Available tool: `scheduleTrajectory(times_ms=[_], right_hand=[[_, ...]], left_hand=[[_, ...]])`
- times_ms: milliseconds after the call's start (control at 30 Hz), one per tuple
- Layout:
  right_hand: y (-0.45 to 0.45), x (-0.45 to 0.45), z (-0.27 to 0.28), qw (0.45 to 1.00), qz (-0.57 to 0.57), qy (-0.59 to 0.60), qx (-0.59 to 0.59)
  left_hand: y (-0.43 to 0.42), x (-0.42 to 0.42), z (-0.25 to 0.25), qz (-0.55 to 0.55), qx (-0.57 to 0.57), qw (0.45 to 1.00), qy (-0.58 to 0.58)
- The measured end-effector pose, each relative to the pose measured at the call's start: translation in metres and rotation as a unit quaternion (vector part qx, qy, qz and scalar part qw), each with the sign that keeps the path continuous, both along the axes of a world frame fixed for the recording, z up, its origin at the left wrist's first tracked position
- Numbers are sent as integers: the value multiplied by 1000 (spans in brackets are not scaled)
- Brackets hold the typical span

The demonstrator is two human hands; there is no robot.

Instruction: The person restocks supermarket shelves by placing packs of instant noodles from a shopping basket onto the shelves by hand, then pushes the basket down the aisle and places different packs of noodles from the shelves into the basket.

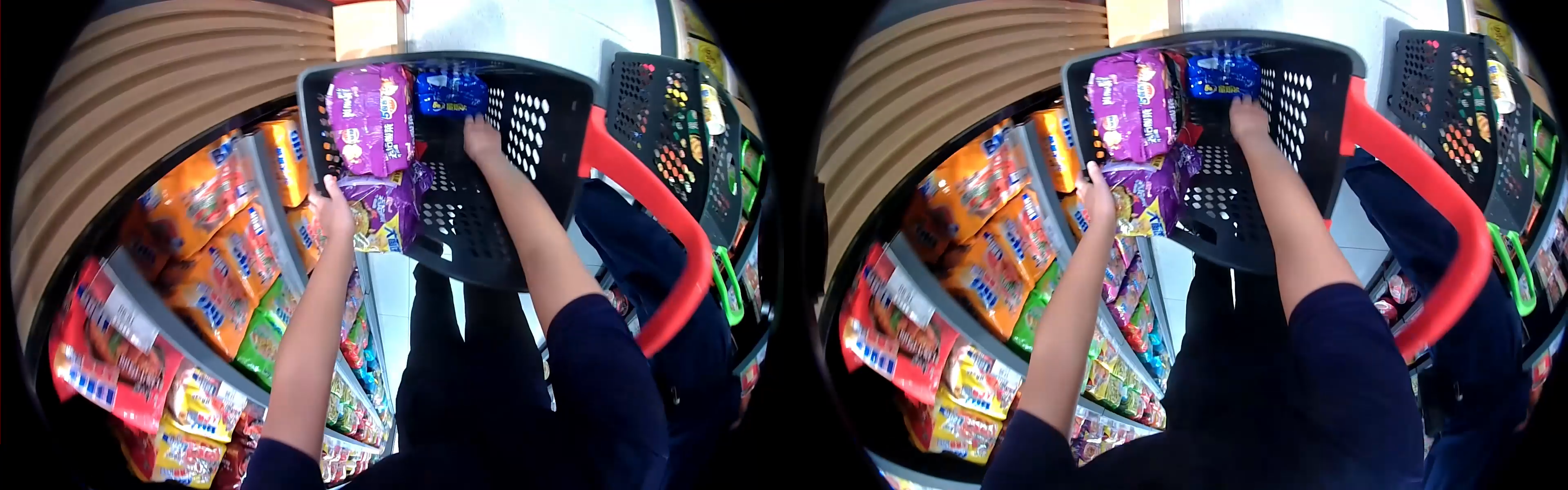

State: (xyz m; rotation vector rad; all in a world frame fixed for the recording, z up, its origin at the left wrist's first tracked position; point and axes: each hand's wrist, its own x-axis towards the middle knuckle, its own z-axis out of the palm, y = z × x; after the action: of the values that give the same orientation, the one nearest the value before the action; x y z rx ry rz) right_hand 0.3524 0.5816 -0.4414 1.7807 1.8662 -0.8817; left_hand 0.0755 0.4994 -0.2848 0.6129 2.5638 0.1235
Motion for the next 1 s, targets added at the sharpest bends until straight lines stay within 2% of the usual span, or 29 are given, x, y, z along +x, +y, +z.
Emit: scheduleTrajectory(times_ms=[67,100,133,200,267,333,400,433,467,500,533,567,600,633,667,700,733,767,800,867,900,933,967,1000], right_hand=[[19,-1,-63,977,140,-38,159],[31,-6,-91,974,139,-29,174],[39,-9,-100,964,184,-72,175],[50,-20,-134,978,154,-102,93],[55,-28,-152,965,194,-152,88],[63,-35,-168,955,247,-160,28],[49,-37,-173,942,302,-146,-31],[39,-34,-174,934,330,-128,-51],[36,-32,-172,925,357,-111,-68],[36,-29,-127,952,297,-48,-66],[20,-15,-133,957,287,7,-29],[6,-11,-105,972,232,14,-11],[0,-5,-68,972,230,44,-28],[1,-6,-20,974,216,10,-69],[2,-5,22,984,118,23,-132],[-8,5,51,991,25,76,-111],[-9,14,77,960,-104,134,-224],[-24,24,92,944,-184,179,-207],[-42,28,109,920,-262,224,-188],[-64,17,174,915,-322,236,-65],[-68,5,222,929,-314,197,-14],[-77,0,238,940,-276,194,51],[-87,3,257,941,-248,219,77],[-91,-1,299,939,-218,245,101]], left_hand=[[5,3,7,14,5,999,-37],[2,-2,1,28,11,999,-46],[-4,-7,-4,41,16,998,-53],[-6,-7,-3,82,39,992,-88],[-1,-5,1,135,54,980,-135],[-7,-12,-6,149,75,974,-152],[-10,-21,-3,272,105,928,-234],[0,-13,18,243,143,913,-294],[-18,-43,11,188,155,905,-348],[-16,-41,29,210,136,904,-346],[-12,-40,51,230,119,902,-345],[-24,-45,59,198,125,910,-342],[-37,-45,69,162,120,924,-326],[-46,-35,86,150,130,930,-310],[-55,-23,101,139,141,935,-294],[-71,-20,111,148,124,939,-285],[-93,-19,117,158,105,943,-273],[-114,-21,120,153,164,928,-299],[-111,-8,151,130,163,928,-308],[-137,-22,158,60,200,899,-385],[-137,-22,171,81,226,870,-431],[-134,-24,190,80,221,861,-450],[-132,-25,203,48,238,855,-458],[-130,-27,215,17,253,850,-462]])
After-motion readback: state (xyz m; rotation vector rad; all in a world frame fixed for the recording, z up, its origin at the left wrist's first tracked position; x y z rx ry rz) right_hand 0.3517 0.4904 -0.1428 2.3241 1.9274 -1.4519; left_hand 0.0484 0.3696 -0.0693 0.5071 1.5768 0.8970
